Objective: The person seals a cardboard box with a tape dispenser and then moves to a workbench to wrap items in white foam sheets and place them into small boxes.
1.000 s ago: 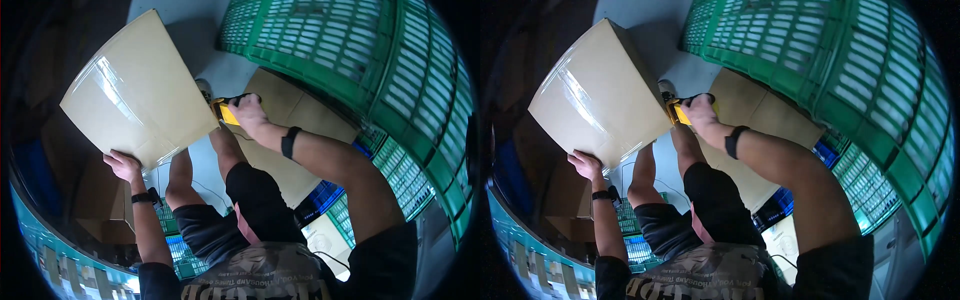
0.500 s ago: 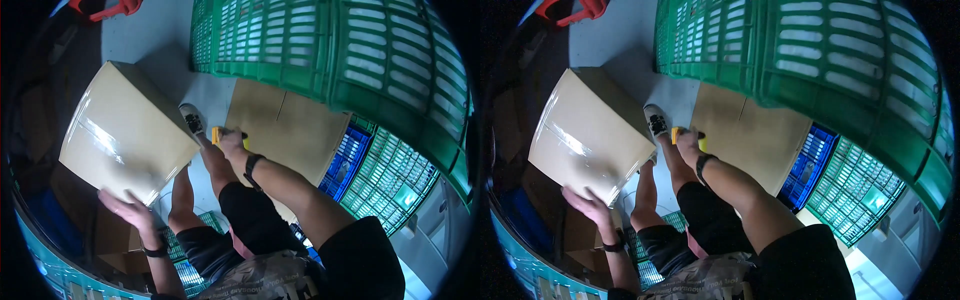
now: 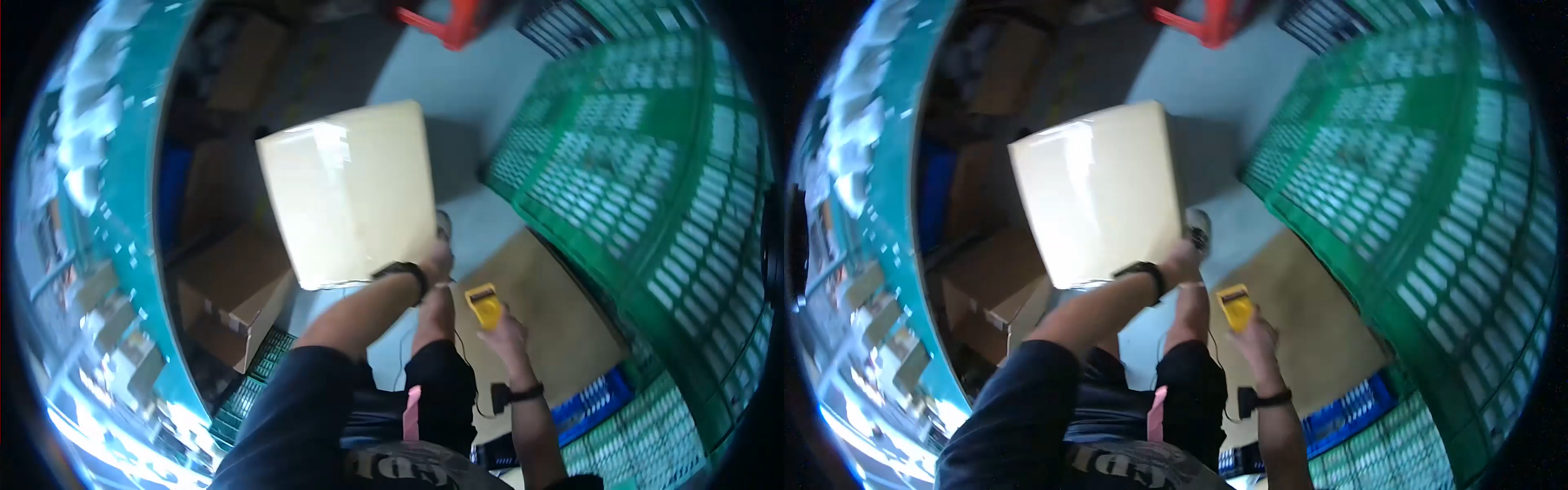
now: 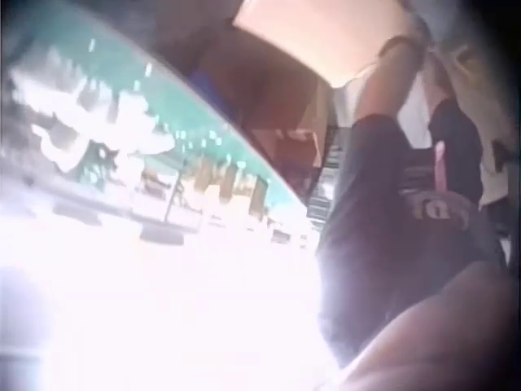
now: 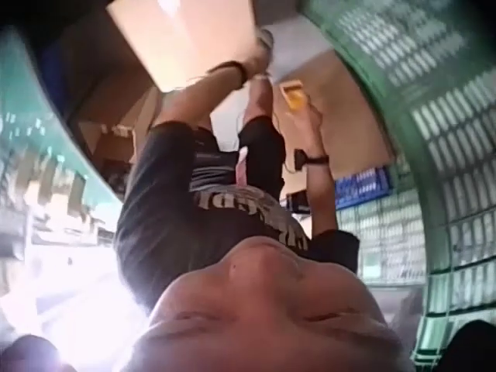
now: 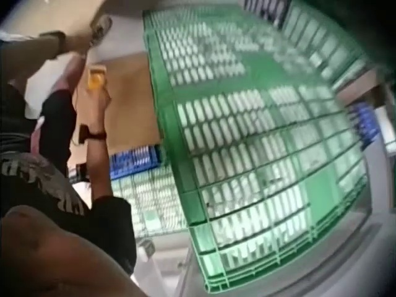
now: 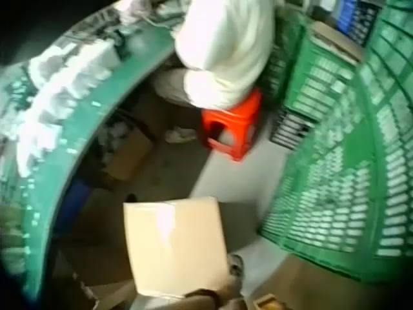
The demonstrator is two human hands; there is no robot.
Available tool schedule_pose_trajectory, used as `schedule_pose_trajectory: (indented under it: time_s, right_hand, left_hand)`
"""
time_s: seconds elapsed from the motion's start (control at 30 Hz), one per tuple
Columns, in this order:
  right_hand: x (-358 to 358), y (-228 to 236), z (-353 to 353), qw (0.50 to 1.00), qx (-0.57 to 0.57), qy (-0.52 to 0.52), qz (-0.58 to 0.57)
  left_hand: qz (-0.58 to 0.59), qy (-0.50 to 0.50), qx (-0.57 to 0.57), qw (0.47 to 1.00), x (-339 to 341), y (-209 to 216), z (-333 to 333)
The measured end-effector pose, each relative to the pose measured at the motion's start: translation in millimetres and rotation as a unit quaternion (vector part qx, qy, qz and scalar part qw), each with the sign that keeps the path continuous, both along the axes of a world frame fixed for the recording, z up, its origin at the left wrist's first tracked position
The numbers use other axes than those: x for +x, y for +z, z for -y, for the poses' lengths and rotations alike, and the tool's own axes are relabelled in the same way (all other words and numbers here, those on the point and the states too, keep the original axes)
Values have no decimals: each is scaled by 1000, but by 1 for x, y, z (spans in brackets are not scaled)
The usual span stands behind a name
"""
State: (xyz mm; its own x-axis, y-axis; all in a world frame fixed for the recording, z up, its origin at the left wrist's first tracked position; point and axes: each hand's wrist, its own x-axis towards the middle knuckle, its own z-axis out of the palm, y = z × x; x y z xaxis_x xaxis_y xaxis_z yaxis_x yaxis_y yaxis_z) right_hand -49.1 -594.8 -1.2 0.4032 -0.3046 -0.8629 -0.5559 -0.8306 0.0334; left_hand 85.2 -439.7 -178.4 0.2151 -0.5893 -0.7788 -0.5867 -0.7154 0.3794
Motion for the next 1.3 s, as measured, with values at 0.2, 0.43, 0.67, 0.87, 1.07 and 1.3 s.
schedule_pose_trajectory:
  time_s: [0.2,0.43,0.67,0.87,1.07,1.3]
  right_hand:
    - [101,72,-16,980,123,-70,142]
    - [246,79,-104,806,484,-259,222]
    - [344,160,-445,769,613,88,155]
    - [377,147,-606,773,479,331,253]
    - [389,135,-631,802,326,378,329]
    - [392,143,-626,816,479,132,295]
  left_hand:
    - [147,165,-89,971,-35,-42,-55]
    - [109,290,-374,874,-38,71,-108]
    - [88,842,-182,500,-178,71,-330]
    - [34,971,-210,105,-161,36,-384]
    - [-81,940,-318,-96,-114,28,-348]
    - [-130,911,-320,-223,-90,49,-337]
